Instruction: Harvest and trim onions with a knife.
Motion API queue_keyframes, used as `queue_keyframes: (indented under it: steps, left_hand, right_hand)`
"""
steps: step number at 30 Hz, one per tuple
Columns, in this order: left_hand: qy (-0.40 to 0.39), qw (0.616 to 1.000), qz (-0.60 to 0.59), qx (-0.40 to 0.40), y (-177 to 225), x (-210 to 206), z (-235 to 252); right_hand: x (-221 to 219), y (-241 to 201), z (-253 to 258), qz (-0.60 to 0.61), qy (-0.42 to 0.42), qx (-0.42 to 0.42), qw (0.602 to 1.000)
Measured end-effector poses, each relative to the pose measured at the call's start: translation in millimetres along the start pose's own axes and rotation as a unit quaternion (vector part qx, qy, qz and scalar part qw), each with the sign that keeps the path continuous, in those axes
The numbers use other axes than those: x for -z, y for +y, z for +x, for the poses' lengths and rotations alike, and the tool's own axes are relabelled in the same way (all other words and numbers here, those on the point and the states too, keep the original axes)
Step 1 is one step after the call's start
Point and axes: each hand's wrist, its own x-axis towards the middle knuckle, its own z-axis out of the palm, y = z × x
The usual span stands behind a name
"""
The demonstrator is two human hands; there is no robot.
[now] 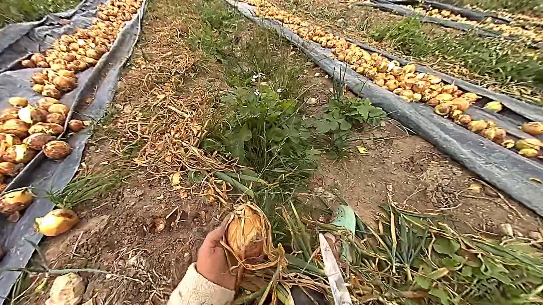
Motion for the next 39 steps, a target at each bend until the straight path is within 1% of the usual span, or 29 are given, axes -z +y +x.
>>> queue_keyframes:
  steps: [2,4,6,8,10,13,18,20,24,28,32,39]
  left_hand:
    - [-0.132,0.990,0.042,0.018,-12.5,-4.4,-19.4]
    - [-0.225,0.966,0.126,0.028,-24.9,-7.8,-34.2]
    - [-0.294,0.921,0.256,-0.006,-42.1,-7.3,-48.5]
    - [-0.348,0.869,0.349,-0.053,-55.4,-10.8,-65.3]
    - [-0.374,0.823,0.417,-0.097,-62.2,-13.5,-76.4]
    - [-0.379,0.763,0.492,-0.180,-65.8,-10.5,-78.6]
    - [-0.392,0.621,0.600,-0.319,-68.2,-23.4,-81.0]
    - [-0.397,0.586,0.612,-0.353,-74.7,-26.7,-84.0]
    - [-0.376,0.555,0.630,-0.391,-88.4,-32.9,-91.0]
    - [-0.332,0.514,0.654,-0.444,-101.6,-30.8,-96.1]
    - [-0.300,0.519,0.664,-0.448,-107.4,-26.0,-101.9]
    - [-0.249,0.536,0.671,-0.448,-106.3,-26.9,-99.3]
  right_hand:
    - [0.7,-4.8,-0.2,0.011,0.029,0.015,0.999]
    - [-0.6,-4.5,1.2,0.041,0.064,0.041,0.996]
    - [0.8,-6.0,-1.0,0.046,0.068,0.046,0.996]
    - [2.5,-6.3,-4.4,0.016,0.069,0.035,0.997]
    - [5.9,-5.0,-7.0,-0.008,0.061,0.045,0.997]
    - [12.5,-0.3,-14.9,0.007,0.034,0.066,0.997]
    - [24.3,-0.2,-27.4,0.089,-0.036,0.034,0.995]
    - [25.0,1.2,-33.0,0.126,-0.049,0.033,0.990]
    - [21.8,7.2,-40.3,0.186,-0.025,0.032,0.982]
    - [13.4,14.9,-42.0,0.174,0.029,0.002,0.984]
    - [9.3,15.0,-39.5,0.159,0.043,-0.056,0.985]
    - [-2.6,13.9,-39.0,0.147,0.022,-0.067,0.987]
